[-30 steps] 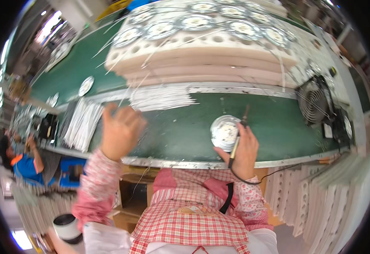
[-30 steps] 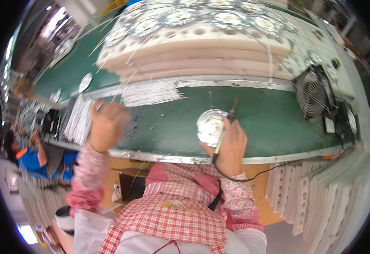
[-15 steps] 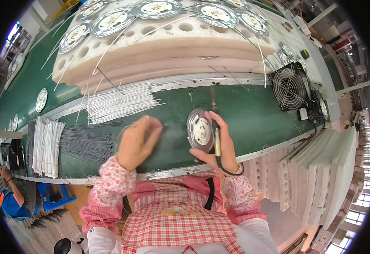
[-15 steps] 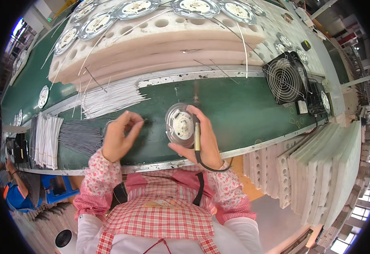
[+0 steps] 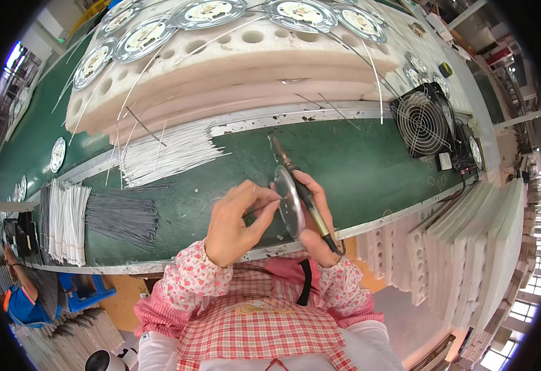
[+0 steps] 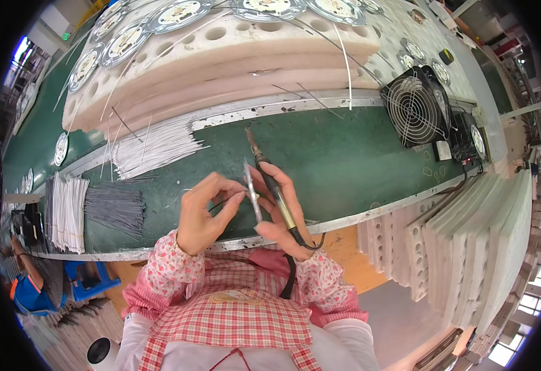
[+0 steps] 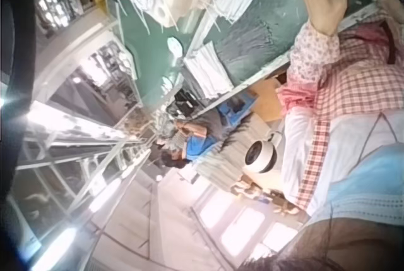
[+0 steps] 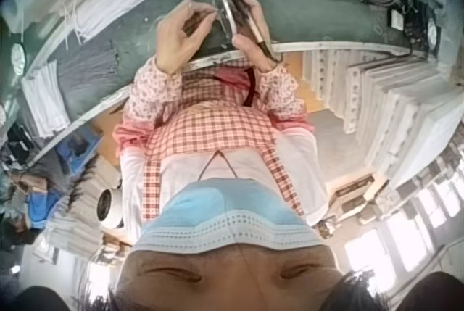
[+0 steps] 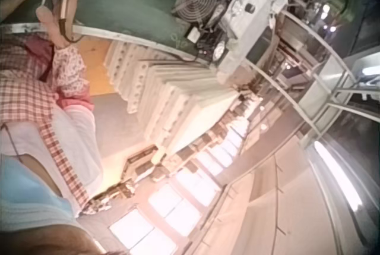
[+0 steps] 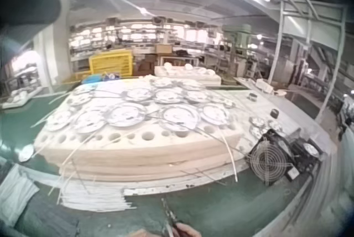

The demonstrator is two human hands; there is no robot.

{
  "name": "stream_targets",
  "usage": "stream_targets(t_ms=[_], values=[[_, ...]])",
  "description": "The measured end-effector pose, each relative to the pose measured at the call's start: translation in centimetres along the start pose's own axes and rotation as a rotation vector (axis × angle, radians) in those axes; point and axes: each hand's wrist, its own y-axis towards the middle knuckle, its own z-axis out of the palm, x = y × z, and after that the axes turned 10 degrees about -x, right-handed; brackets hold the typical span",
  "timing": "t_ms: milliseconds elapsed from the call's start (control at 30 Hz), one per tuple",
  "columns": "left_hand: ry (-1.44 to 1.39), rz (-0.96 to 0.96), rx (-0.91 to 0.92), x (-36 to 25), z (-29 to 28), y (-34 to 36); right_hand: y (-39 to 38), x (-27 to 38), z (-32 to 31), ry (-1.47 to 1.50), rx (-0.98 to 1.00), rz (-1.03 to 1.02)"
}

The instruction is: The person solders wires onto circular LED circuit boards using a soldering iron.

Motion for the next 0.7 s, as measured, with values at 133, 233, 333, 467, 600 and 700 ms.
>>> stream_targets(t_ms=[133, 233, 333, 467, 600, 700], values=[[0.214, 0.133, 0.090, 0.1, -0.9, -0.1, -0.1, -0.6, -0.7, -0.376, 0.068, -0.297], [-0.037, -0.131, 0.156, 1.1, -1.3, 0.1, -0.5, 1.0, 0.2, -0.828, 0.023, -0.523], [-0.230, -0.436, 0.155, 2.7, -1.3, -0.3, -0.9, 0.2, 0.2, -0.905, -0.039, -0.621], [0.024, -0.287, 0.145, 1.0, -0.4, -0.7, -1.3, -1.4, 0.6, -1.109, -0.150, -0.783], [0.204, -0.281, 0.125, 2.4, 0.5, -0.7, -1.9, -3.1, 1.0, -1.234, -0.214, -0.817], [0.474, -0.190, 0.141, 2.4, 0.4, -0.1, -2.0, -2.8, 1.9, -1.374, -0.272, -0.676]])
